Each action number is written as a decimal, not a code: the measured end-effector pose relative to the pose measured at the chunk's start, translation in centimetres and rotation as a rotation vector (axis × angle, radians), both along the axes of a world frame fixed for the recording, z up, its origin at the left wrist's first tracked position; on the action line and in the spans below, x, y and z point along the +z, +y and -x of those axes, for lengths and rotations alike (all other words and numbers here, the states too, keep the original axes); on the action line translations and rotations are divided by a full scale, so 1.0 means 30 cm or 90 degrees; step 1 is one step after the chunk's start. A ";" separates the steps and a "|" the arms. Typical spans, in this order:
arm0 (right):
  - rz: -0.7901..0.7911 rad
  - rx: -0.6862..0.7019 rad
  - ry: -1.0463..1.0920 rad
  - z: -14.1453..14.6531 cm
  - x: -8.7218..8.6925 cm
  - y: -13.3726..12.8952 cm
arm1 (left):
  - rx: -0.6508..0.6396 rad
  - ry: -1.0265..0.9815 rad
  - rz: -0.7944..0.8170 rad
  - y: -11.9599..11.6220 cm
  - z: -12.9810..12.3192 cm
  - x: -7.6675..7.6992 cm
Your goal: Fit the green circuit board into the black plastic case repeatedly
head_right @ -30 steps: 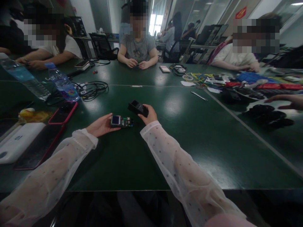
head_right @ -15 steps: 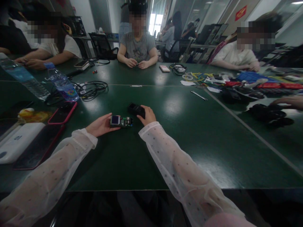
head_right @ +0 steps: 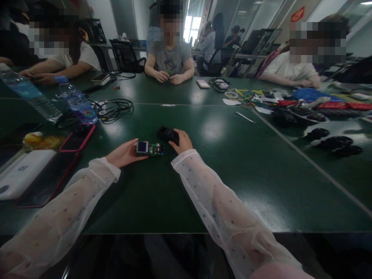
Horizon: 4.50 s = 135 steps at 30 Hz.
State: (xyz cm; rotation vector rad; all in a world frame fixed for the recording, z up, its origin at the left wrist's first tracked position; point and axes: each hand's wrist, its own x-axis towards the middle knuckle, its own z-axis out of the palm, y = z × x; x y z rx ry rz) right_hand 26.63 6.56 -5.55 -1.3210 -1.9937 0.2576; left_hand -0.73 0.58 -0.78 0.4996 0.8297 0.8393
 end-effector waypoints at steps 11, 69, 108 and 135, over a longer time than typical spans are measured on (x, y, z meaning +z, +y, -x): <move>0.019 -0.008 0.026 -0.012 0.026 0.003 | -0.007 -0.006 -0.006 0.008 0.006 -0.014; 0.113 0.305 0.089 0.129 0.074 -0.141 | -0.044 0.082 -0.135 -0.014 0.008 -0.009; 0.080 0.289 0.036 0.128 0.086 -0.145 | -0.078 0.070 -0.136 -0.031 0.005 0.023; 0.064 0.297 0.011 0.123 0.081 -0.137 | -0.082 0.059 -0.146 -0.029 0.006 0.010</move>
